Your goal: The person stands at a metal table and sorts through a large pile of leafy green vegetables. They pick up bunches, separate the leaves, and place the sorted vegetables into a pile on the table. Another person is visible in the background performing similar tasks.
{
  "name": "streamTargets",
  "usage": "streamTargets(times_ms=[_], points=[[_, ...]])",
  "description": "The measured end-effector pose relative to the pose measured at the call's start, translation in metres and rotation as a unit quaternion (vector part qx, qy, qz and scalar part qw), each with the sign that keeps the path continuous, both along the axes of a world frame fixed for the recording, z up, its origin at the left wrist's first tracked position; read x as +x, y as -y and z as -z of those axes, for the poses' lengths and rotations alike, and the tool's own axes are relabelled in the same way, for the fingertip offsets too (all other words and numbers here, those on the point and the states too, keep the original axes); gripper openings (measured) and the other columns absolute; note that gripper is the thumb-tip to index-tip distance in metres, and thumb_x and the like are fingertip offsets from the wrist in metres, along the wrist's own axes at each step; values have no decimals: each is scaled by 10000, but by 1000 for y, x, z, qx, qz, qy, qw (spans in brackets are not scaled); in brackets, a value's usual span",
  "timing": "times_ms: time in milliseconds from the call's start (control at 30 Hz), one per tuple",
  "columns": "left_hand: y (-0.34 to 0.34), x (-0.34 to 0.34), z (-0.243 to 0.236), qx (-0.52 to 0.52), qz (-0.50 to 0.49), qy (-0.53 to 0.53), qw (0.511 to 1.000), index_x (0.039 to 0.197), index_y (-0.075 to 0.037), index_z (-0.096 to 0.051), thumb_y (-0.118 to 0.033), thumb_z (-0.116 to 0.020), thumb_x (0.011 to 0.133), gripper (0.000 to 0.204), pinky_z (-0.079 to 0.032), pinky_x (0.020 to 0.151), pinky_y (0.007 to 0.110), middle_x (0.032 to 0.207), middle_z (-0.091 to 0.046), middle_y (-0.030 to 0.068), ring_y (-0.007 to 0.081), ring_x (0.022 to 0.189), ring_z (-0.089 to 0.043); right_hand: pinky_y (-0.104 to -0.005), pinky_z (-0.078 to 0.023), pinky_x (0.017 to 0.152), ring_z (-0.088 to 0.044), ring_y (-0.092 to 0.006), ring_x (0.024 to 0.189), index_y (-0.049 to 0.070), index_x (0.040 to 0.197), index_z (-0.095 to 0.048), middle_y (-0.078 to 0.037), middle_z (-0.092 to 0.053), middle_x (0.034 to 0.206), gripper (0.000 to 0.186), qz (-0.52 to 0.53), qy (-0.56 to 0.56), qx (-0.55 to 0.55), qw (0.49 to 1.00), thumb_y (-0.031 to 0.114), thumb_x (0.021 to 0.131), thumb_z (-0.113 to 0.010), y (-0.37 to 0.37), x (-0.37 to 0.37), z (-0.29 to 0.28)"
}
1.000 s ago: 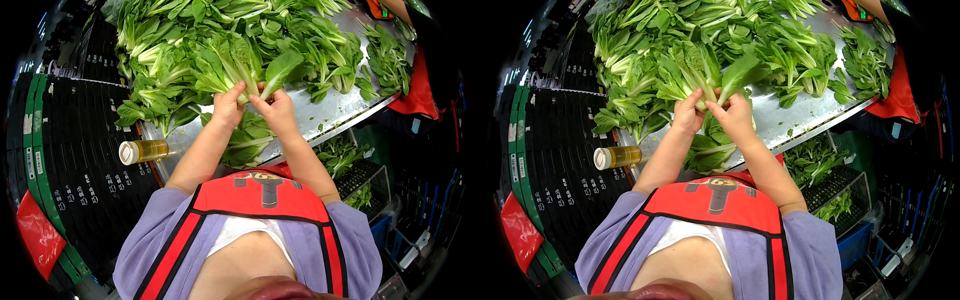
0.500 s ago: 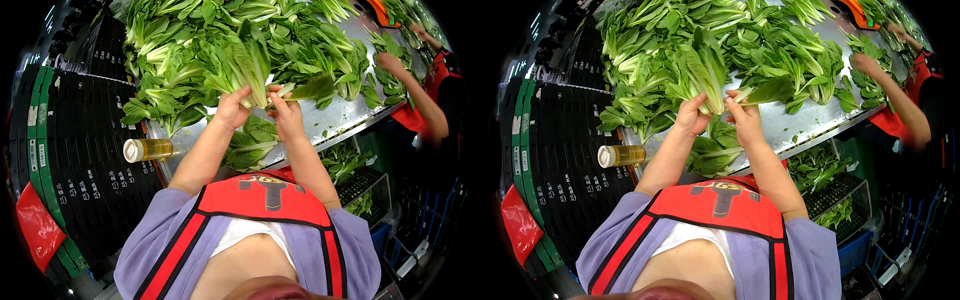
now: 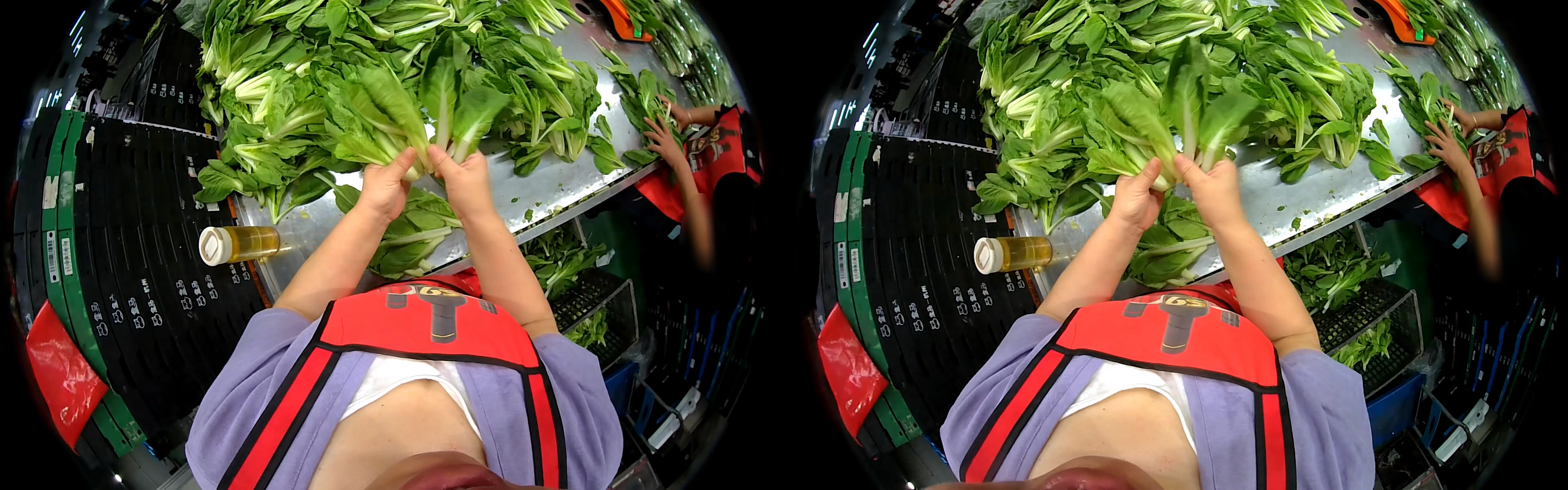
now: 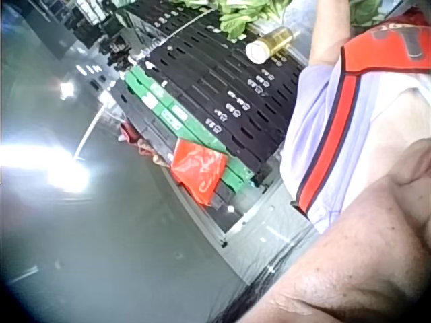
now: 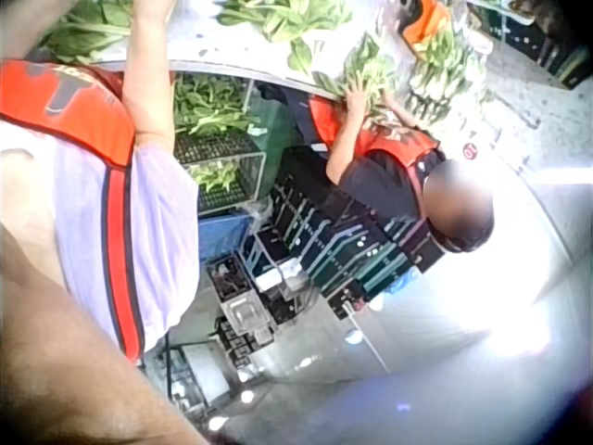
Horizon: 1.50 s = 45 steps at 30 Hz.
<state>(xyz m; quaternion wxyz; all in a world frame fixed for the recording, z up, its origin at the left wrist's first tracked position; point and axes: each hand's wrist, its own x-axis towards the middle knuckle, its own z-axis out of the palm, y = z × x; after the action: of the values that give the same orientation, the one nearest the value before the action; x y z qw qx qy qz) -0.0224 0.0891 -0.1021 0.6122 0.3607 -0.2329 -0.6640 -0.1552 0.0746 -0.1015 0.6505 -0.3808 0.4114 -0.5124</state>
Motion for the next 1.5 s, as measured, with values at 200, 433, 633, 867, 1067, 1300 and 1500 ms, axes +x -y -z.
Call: streamTargets(times_ms=[200, 433, 633, 867, 1067, 1300, 1500], points=[[7, 1, -24, -28, 42, 42, 998, 1112, -17, -489, -127, -636, 807, 356, -461, 855, 386, 1033, -584, 122, 253, 970, -568, -231, -477, 665, -580, -116, 795, -13, 995, -583, -62, -619, 908, 202, 67, 10, -89, 994, 122, 844, -596, -19, 12, -15], [13, 38, -37, -52, 74, -201, 975, 1088, -28, -514, -141, -630, 808, 323, -469, 840, 359, 1015, -564, 82, 218, 904, -582, -248, -479, 627, -592, -141, 762, 23, 945, -587, -62, -624, 872, 155, 143, 35, -136, 980, 149, 905, -508, -38, -18, -32], [9, 47, -47, -112, 123, -144, 975, 1099, -36, -518, -86, -675, 765, 372, -475, 834, 362, 1035, -567, 77, 206, 935, -576, -365, -482, 700, -619, -248, 759, 22, 947, -614, -127, -635, 835, 303, -410, -652, -129, 624, 283, 793, -624, -51, -42, -7], [4, 16, -45, -71, 73, 154, 983, 1081, -12, -523, -123, -742, 697, 456, -451, 799, 297, 960, -595, 44, 156, 893, -562, -299, -495, 662, -623, -213, 778, -23, 1017, -561, -119, -626, 860, 322, 43, -249, -234, 939, 120, 750, -670, -25, -4, -42], [10, 28, -31, -73, 34, 116, 990, 1085, -27, -526, -145, -675, 774, 364, -455, 806, 322, 971, -593, 63, 184, 897, -570, -246, -467, 702, -562, -108, 869, 22, 1124, -509, -28, -591, 969, 313, -57, 144, -11, 988, 111, 836, -590, -13, -12, -10], [11, 34, -18, 55, -8, -117, 992, 1074, -26, -521, -116, -601, 825, 276, -445, 858, 340, 1004, -583, 79, 205, 946, -557, -239, -458, 700, -556, -100, 835, 45, 1144, -508, -11, -583, 963, 296, -42, 235, 25, 971, 104, 858, -556, -6, -12, -5], [9, 2, -33, -28, 50, 22, 998, 1155, -33, -500, -62, -631, 780, 399, -428, 876, 347, 1115, -563, 89, 211, 1017, -539, -276, -459, 705, -568, -169, 828, 14, 1085, -535, -66, -585, 944, 281, -18, -61, -126, 990, 105, 823, -582, -6, -9, -20]])
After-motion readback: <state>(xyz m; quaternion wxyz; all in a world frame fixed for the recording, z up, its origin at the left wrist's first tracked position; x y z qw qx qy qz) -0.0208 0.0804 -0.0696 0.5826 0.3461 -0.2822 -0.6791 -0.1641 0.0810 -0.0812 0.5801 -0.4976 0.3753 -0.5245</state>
